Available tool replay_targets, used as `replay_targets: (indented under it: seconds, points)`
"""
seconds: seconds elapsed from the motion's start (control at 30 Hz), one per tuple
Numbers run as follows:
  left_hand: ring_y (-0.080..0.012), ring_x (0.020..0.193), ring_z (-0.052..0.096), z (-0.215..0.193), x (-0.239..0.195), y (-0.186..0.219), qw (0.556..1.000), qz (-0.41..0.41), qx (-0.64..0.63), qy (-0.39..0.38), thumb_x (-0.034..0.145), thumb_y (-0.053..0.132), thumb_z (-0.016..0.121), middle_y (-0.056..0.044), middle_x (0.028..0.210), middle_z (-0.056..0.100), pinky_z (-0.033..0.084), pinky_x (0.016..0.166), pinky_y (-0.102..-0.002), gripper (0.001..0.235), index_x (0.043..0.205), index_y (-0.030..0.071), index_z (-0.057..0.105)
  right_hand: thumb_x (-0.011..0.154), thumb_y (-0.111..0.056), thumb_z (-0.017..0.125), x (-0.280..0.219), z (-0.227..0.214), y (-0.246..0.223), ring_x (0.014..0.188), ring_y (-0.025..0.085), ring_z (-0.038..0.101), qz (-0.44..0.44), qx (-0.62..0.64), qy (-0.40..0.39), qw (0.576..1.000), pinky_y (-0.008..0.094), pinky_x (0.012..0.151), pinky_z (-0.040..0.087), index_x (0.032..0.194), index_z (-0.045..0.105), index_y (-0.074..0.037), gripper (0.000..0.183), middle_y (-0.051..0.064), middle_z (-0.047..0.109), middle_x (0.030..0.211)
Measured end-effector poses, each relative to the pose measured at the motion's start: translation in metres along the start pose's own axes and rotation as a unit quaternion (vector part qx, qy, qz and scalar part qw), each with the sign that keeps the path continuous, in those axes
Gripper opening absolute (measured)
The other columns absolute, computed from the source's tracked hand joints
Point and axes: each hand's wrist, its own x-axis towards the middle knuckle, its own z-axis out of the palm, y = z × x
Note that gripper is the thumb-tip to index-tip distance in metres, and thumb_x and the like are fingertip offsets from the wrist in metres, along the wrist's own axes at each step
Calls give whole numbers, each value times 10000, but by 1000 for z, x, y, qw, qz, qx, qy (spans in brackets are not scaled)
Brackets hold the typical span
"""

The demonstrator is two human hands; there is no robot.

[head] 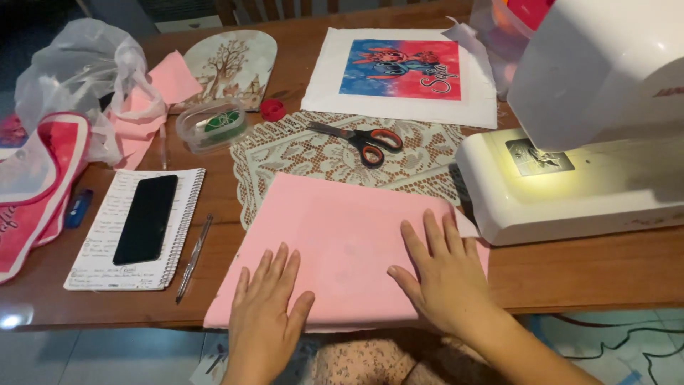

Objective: Trimming the edges of a pink fabric sheet using scissors

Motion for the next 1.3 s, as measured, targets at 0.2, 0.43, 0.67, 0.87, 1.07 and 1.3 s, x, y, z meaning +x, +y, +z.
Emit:
replay_targets:
  seconds: [0.2,0.43,0.67,0.87,1.07,1.3]
  points:
    - [-268,1529,246,11,3,9,996,-42,75,24,1026,570,364,-42,1673,297,110,1208,-505,700,1608,185,314,959,-695,381,41,-19,15,1550,410,24,1,162,-173,971,673,1160,79,1624,195,-271,810,124,73,1708]
    - [-306,1530,229,10,12,19,997,-59,45,19,1040,567,368,-107,1656,309,84,1210,-544,704,1590,129,340,900,-757,337,78,-22,29,1580,371,-73,-22,130,-283,950,642,1205,-14,1640,33,-336,905,50,-49,1732]
    - [-438,1342,520,-51,43,-91,968,-182,50,167,959,295,688,-229,1369,606,375,1113,-587,446,1337,57,682,954,-798,239,78,-27,38,1592,365,55,-75,57,-271,958,615,1238,76,1660,98,-323,862,73,63,1739]
    - [-368,1325,532,-69,61,-202,944,-271,129,138,935,445,726,-111,1412,600,476,995,-568,494,1351,179,705,939,-560,604,21,-57,42,1472,444,348,-175,207,-75,960,636,1171,254,1537,444,-115,762,223,409,1584]
    - [-474,1087,646,-100,77,-312,904,-375,149,142,891,246,670,-242,1195,707,531,839,-629,395,1259,135,763,886,-345,669,-22,-46,48,1378,249,561,-186,330,60,923,477,1192,369,1267,689,-170,420,73,632,1436]
    - [-472,1097,671,-92,95,-363,880,-418,213,79,942,355,719,-244,1166,734,553,837,-584,358,1227,142,756,909,-393,633,-26,-30,54,1403,248,532,-112,339,-2,934,473,1212,302,1329,673,-157,484,64,633,1448]
